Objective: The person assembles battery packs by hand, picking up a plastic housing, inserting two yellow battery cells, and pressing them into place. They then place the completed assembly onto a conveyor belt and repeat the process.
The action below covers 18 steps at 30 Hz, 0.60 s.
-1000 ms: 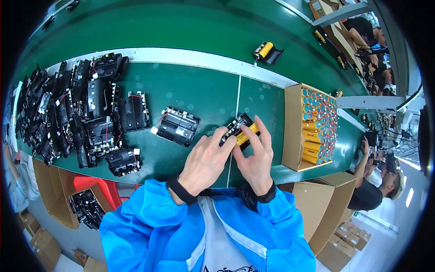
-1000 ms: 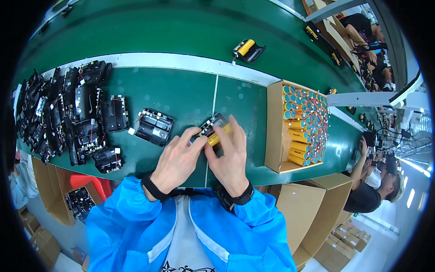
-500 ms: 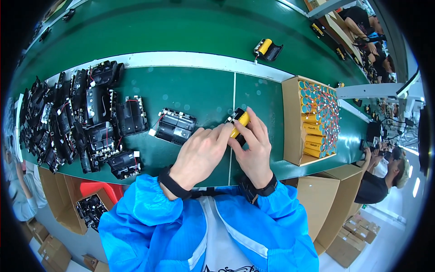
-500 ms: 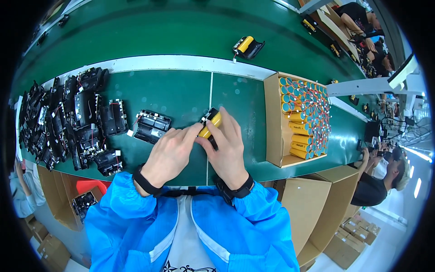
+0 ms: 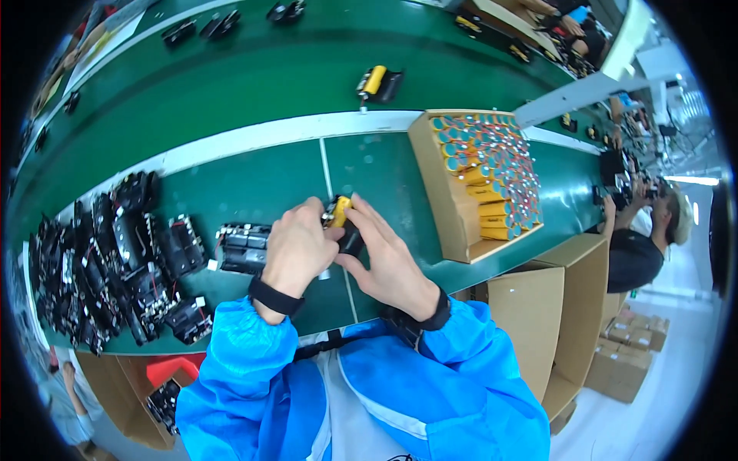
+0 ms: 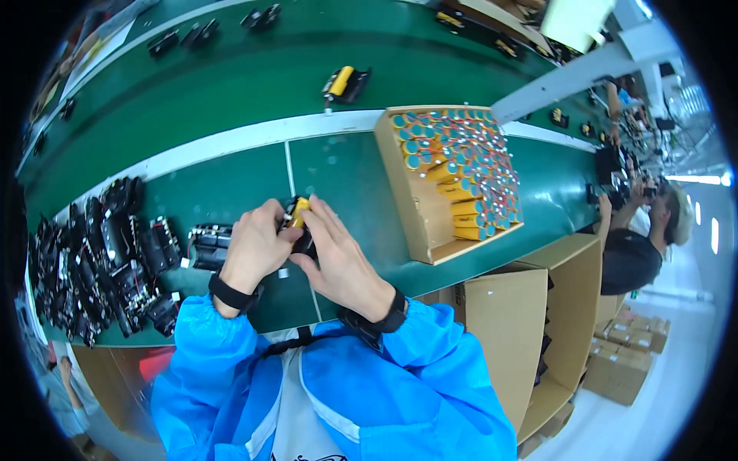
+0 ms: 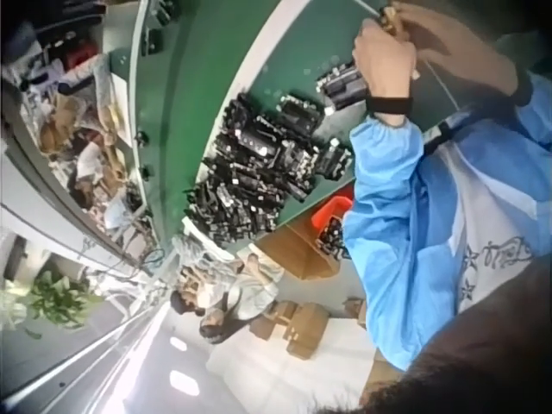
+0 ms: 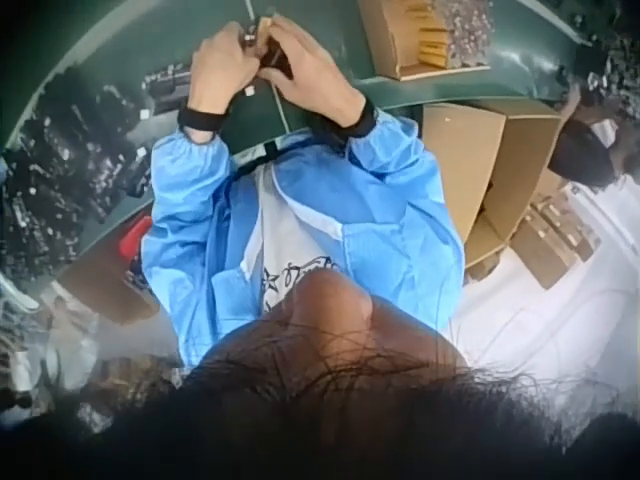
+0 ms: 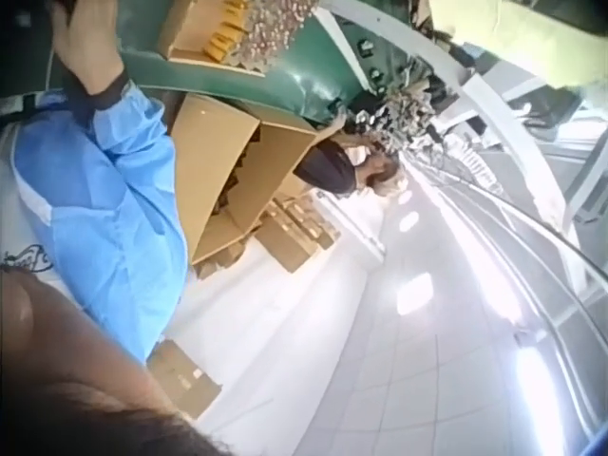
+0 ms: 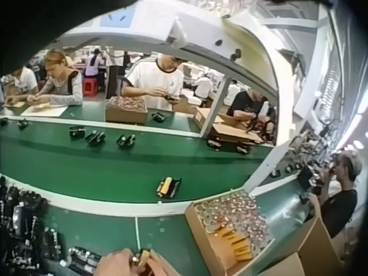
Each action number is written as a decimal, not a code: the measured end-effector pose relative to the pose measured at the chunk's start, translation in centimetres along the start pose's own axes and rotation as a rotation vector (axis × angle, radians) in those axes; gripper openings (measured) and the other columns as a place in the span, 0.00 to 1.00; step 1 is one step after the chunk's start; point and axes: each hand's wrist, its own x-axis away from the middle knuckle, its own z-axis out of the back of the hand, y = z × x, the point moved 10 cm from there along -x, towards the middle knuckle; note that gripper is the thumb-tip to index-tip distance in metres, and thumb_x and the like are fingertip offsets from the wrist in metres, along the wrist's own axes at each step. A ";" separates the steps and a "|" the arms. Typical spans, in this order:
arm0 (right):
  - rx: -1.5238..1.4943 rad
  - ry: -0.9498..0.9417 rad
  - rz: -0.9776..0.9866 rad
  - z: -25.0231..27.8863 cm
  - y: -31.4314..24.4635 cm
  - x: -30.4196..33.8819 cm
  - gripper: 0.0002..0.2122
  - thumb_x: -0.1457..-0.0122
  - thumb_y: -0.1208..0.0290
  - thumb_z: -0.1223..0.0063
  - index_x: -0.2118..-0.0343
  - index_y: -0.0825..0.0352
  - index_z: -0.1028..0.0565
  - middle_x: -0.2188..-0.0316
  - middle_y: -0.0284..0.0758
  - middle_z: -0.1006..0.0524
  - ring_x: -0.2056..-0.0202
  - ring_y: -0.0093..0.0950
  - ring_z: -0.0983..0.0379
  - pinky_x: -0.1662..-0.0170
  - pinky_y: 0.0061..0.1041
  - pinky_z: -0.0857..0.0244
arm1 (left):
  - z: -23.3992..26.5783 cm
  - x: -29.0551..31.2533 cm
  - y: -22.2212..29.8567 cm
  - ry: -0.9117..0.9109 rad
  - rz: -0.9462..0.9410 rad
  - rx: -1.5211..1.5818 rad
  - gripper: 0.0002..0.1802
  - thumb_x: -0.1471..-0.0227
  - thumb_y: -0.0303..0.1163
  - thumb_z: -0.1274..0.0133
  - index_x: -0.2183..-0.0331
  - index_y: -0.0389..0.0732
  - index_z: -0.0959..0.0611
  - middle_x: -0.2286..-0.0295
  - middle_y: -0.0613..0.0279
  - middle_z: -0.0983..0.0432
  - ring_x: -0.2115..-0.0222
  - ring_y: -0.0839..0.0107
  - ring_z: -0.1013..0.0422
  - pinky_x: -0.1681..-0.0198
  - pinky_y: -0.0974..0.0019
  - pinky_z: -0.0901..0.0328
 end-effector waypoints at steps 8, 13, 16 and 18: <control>0.412 0.196 -0.268 15.4 7.1 -2.2 0.08 0.47 0.72 0.39 0.67 0.70 0.20 0.71 0.41 0.20 0.73 0.32 0.24 0.69 0.28 0.31 | 0.8 -0.2 1.6 -0.013 0.015 -0.198 0.21 0.54 0.43 0.37 0.67 0.33 0.20 0.71 0.43 0.21 0.66 0.44 0.25 0.61 0.49 0.31; 0.201 0.052 -0.470 13.4 12.5 -3.4 0.08 0.46 0.70 0.39 0.71 0.71 0.20 0.74 0.43 0.21 0.73 0.36 0.24 0.70 0.29 0.32 | -0.1 -2.4 3.8 -0.187 -0.076 -0.426 0.24 0.55 0.47 0.38 0.67 0.33 0.17 0.70 0.42 0.20 0.67 0.46 0.23 0.61 0.51 0.29; 0.199 0.221 -0.288 15.6 10.4 -3.0 0.06 0.45 0.74 0.41 0.71 0.72 0.21 0.74 0.42 0.22 0.73 0.34 0.25 0.68 0.28 0.32 | 3.4 -6.6 3.8 -0.179 -0.045 -0.380 0.26 0.56 0.49 0.38 0.70 0.32 0.16 0.70 0.43 0.20 0.68 0.48 0.23 0.63 0.52 0.28; 0.225 0.325 -0.171 17.3 7.7 -2.4 0.04 0.44 0.77 0.43 0.71 0.74 0.21 0.74 0.40 0.22 0.73 0.27 0.27 0.68 0.25 0.34 | 6.7 -11.4 3.5 -0.059 -0.066 -0.397 0.28 0.57 0.51 0.37 0.70 0.30 0.16 0.70 0.43 0.19 0.69 0.48 0.23 0.64 0.53 0.28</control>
